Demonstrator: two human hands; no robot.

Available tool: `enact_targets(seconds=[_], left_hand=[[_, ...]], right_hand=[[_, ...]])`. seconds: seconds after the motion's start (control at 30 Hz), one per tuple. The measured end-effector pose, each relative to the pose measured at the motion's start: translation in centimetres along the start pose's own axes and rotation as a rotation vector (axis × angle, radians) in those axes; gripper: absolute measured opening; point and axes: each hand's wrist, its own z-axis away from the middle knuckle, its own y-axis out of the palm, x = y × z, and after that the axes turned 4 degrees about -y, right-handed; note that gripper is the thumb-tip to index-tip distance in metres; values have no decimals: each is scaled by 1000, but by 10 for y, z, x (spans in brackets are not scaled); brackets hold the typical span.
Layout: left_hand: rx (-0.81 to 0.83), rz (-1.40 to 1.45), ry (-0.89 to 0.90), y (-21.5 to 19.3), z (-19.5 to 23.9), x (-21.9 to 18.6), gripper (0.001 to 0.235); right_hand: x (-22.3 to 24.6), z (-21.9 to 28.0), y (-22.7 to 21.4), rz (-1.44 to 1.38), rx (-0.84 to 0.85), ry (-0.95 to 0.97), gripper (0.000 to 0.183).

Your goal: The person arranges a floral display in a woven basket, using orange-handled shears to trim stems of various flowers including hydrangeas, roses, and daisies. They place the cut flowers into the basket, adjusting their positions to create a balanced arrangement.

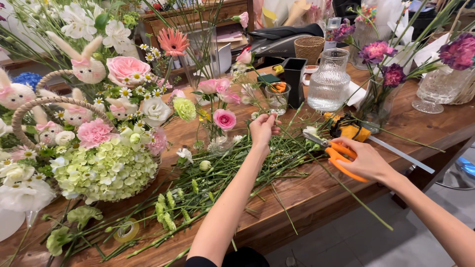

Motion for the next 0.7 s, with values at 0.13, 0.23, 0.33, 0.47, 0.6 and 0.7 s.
enact_targets(seconds=[0.13, 0.23, 0.33, 0.47, 0.6, 0.7], left_hand=[[22, -40, 27, -7, -10, 3, 17], [48, -73, 43, -11, -20, 7, 19], [52, -123, 20, -11, -25, 6, 20], [74, -209, 23, -7, -29, 0, 20], [104, -258, 44, 1, -38, -2, 19], [103, -301, 37, 4, -42, -3, 21]], right_hand=[[-4, 3, 7, 99, -41, -191, 63], [-1, 4, 12, 166, -73, -295, 66], [4, 4, 14, 206, -80, -373, 65], [14, 4, 20, 233, -55, -418, 62], [24, 0, 27, 202, -54, -421, 64], [33, -3, 32, 225, -46, -418, 64]])
